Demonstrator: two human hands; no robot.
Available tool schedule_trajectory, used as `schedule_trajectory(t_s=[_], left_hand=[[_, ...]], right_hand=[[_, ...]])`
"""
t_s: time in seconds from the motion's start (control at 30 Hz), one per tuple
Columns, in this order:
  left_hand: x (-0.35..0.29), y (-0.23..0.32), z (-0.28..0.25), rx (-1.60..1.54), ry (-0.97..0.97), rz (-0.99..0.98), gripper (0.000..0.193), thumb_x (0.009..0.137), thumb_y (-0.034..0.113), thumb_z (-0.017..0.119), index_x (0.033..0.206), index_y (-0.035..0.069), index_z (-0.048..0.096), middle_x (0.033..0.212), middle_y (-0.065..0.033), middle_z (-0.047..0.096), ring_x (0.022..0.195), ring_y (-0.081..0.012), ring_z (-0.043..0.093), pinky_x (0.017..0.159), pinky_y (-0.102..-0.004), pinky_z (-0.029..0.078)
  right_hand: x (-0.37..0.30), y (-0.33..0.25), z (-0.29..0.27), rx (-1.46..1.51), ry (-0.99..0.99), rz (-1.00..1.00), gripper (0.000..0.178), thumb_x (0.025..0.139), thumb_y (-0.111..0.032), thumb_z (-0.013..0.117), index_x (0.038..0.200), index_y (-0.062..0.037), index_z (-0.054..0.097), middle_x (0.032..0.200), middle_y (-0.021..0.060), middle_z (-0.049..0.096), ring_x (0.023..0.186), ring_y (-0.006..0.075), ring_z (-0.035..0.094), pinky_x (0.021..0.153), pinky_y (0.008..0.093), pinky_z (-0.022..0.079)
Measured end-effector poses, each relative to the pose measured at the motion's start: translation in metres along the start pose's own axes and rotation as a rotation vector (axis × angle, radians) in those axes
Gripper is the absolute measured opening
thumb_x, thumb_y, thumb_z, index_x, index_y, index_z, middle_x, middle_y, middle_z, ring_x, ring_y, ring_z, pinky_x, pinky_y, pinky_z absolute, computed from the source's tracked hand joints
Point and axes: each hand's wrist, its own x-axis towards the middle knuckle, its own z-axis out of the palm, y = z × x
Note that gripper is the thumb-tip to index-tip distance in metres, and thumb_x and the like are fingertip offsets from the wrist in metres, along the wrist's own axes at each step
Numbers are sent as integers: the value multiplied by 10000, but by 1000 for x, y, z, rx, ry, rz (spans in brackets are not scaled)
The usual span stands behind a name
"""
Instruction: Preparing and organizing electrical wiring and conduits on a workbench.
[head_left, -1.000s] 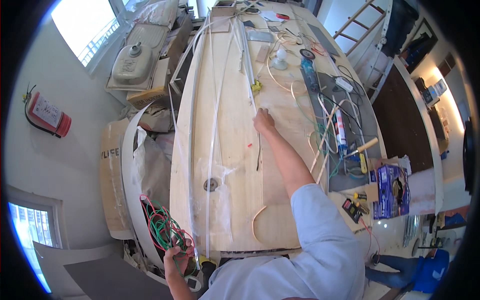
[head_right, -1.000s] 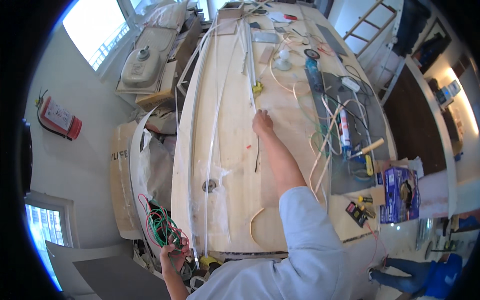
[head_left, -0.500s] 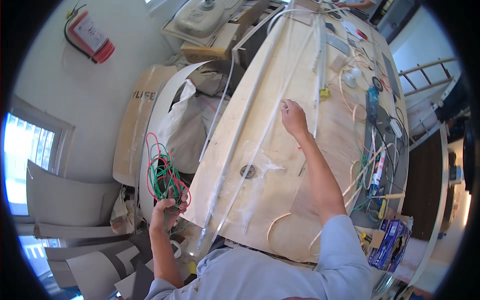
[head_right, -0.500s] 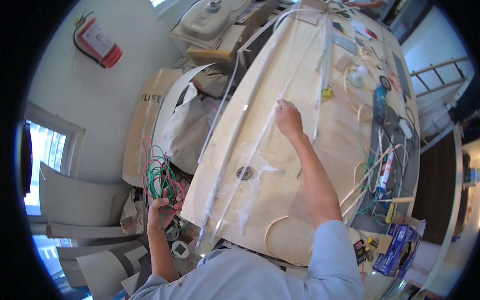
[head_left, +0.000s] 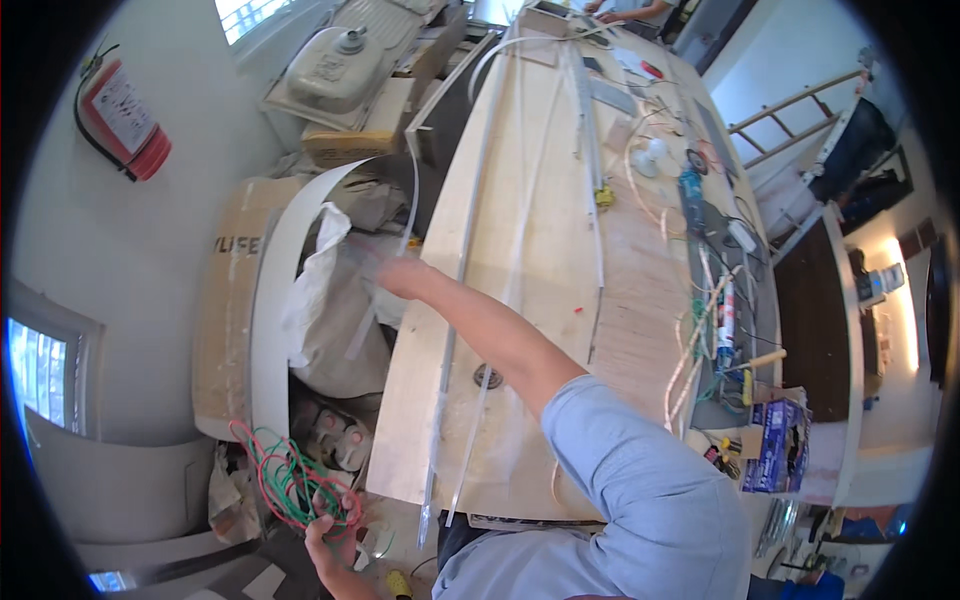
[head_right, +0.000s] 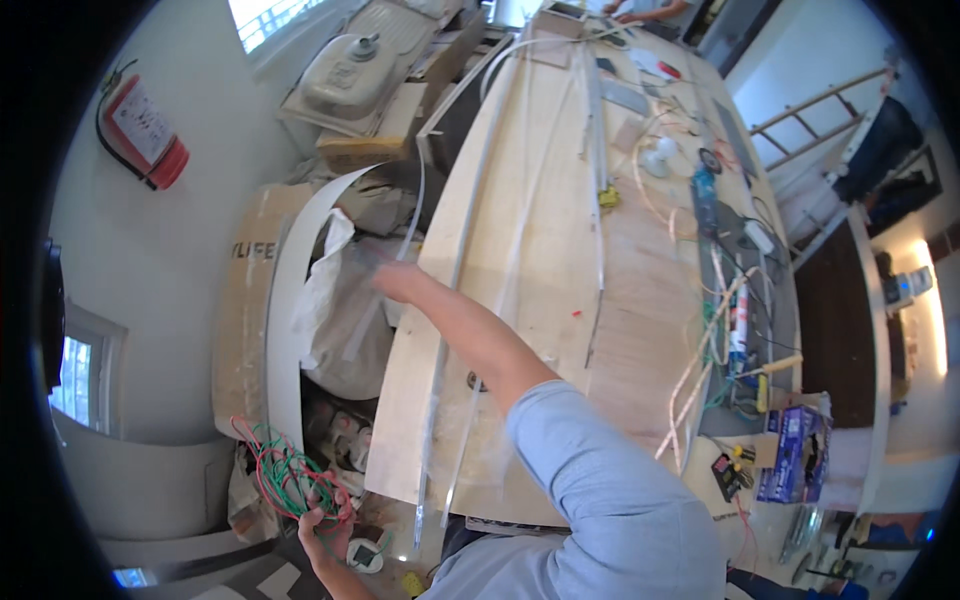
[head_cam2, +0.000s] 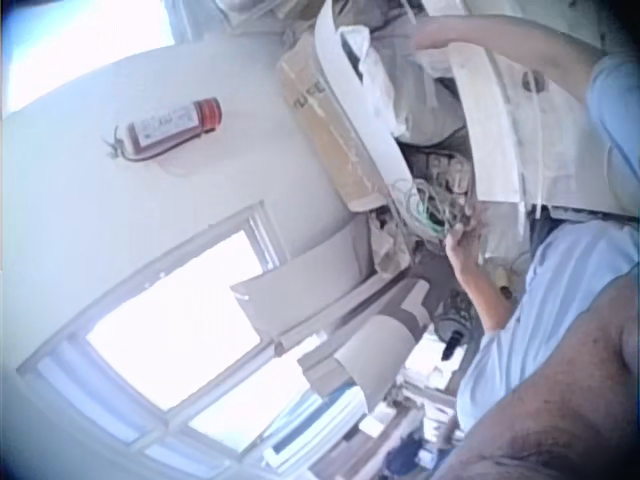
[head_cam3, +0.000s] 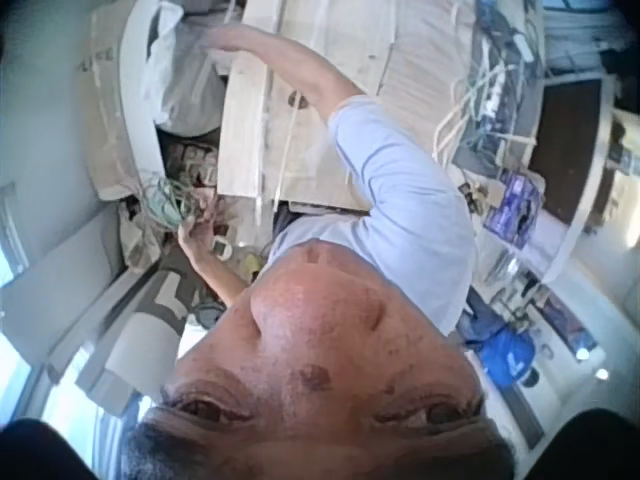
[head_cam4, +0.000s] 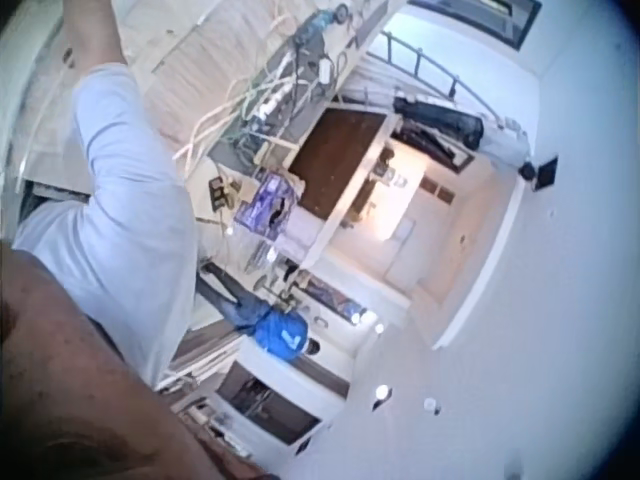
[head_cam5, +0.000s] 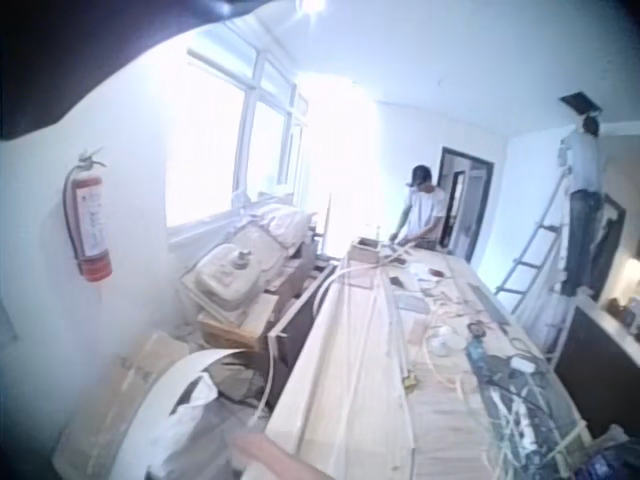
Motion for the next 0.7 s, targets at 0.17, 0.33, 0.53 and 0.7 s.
schedule_trajectory(t_s=[0.17,0.33,0.53,0.7], left_hand=[[18,1,-7,-35,-72,-13,604,651,198,564,1211,18,428,881,-98,492,687,-165,465,584,-274,383],[29,10,14,-16,-184,-1,595,672,164,552,1230,16,410,887,-105,504,690,-174,476,584,-285,396],[23,3,50,99,-215,-26,591,665,168,558,1219,12,426,874,-103,515,693,-180,496,599,-283,413],[10,-8,63,164,-189,-47,605,652,183,563,1219,14,433,860,-101,514,685,-183,496,613,-279,417]], right_hand=[[-118,5,-91,26,1057,-114,267,743,9,560,1004,-42,536,1042,120,583,943,293,595,815,383,499],[-213,0,-111,-36,1300,-20,208,770,-15,533,978,-10,523,1069,140,553,1013,333,570,876,365,483],[-218,54,-31,61,1158,83,218,764,22,490,980,26,513,1133,185,510,1066,354,532,928,388,455],[-203,92,50,228,1039,193,204,757,23,474,956,30,521,1074,192,527,993,349,542,893,377,457]])
